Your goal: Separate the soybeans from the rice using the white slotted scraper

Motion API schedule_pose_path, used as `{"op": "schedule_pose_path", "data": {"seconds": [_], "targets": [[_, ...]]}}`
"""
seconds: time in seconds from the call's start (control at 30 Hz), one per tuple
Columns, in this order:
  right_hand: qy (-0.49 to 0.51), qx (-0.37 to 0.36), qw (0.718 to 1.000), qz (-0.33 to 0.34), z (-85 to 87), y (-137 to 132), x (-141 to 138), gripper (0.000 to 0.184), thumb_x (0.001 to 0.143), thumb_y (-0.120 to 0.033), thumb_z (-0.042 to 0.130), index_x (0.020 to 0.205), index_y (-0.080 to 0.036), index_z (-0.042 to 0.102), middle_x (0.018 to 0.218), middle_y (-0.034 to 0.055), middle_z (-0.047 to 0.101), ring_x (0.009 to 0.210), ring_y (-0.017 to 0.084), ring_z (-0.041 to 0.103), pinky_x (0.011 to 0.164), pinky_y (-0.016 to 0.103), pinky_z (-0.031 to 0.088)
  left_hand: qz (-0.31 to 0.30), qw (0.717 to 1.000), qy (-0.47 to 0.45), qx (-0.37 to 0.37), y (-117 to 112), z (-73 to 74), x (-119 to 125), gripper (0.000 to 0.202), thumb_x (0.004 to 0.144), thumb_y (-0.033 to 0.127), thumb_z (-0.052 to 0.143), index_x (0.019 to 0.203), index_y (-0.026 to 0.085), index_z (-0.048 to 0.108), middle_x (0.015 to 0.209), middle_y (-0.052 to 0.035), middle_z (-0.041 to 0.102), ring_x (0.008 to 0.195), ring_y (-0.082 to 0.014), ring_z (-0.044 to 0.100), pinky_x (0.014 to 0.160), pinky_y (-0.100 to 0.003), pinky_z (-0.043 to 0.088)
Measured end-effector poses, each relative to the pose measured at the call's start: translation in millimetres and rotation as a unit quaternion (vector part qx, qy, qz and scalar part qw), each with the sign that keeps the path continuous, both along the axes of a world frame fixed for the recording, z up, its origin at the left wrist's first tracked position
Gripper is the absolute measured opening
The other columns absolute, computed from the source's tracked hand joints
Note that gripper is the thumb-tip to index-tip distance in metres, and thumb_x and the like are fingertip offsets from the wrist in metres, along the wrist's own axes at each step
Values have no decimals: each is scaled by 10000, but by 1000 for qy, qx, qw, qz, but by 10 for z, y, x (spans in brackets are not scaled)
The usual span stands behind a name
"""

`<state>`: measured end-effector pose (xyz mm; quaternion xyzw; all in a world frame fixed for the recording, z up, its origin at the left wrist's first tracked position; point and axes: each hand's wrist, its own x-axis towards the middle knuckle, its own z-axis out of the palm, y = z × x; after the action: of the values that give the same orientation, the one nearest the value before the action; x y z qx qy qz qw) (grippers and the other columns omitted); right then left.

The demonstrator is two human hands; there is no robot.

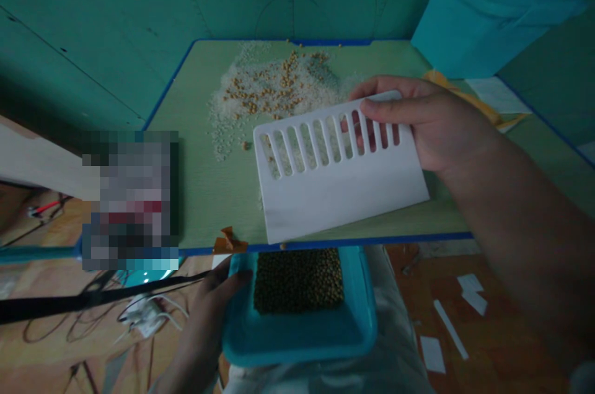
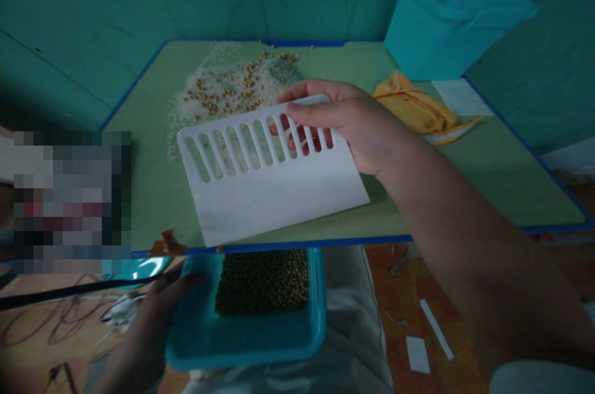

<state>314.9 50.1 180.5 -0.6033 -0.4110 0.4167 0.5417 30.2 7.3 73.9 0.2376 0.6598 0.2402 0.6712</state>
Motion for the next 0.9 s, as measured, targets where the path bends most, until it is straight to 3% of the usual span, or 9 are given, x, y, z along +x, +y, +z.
{"op": "schedule_pose_path", "data": {"seconds": [0.1,0.17,0.3,0.4,0.5,0.63,0.73,0.9], "targets": [[15,-35,999,34,3,-19,-8,94,803,-201,558,850,-143,614,705,-22,690,644,175,693,569,297,533,-2,1000,5,-9,6,-4,4,375,492,152,723,858,228,691,663,-3,763,679,-276,716,528,-306,551],[12,-6,1000,23,11,-21,16,89,815,-180,523,855,-158,599,675,-48,669,627,137,683,587,271,505,3,1000,-4,-11,0,-11,9,379,469,149,730,838,226,690,681,-10,766,703,-288,715,561,-322,555],[51,102,993,-36,47,6,134,72,803,-154,536,825,-189,594,729,-40,660,674,122,668,685,309,505,11,1000,11,22,-58,57,45,325,516,180,717,833,240,678,697,-2,768,731,-280,713,571,-311,546],[109,224,962,-114,72,40,224,62,785,-157,561,760,-184,611,744,-11,637,621,95,616,730,290,508,10,999,23,36,-87,152,74,229,582,218,675,809,246,663,652,10,757,701,-262,711,530,-292,528],[116,303,934,-152,60,64,245,24,722,-185,620,707,-167,628,687,-6,583,589,96,572,744,288,492,12,1000,-2,27,-57,170,67,194,529,203,683,717,237,650,573,10,733,647,-265,706,529,-298,520],[88,260,954,-123,-22,94,151,212,595,-188,719,795,-171,651,677,7,631,587,160,596,645,365,502,23,999,2,41,-6,42,15,202,521,207,695,715,235,647,504,20,706,557,-256,688,519,-308,507],[74,198,973,-96,-49,167,70,187,624,-251,719,789,-214,639,669,-18,648,567,143,600,616,338,509,23,999,-16,42,-20,-56,-25,281,549,235,712,826,222,665,563,24,733,511,-231,675,551,-308,516],[47,190,980,-14,146,457,24,177,651,-231,721,772,-214,594,689,-39,642,569,110,597,610,292,489,-9,992,-105,64,-63,-60,-43,248,573,229,713,819,207,691,592,-3,748,537,-234,686,574,-307,528]]}}
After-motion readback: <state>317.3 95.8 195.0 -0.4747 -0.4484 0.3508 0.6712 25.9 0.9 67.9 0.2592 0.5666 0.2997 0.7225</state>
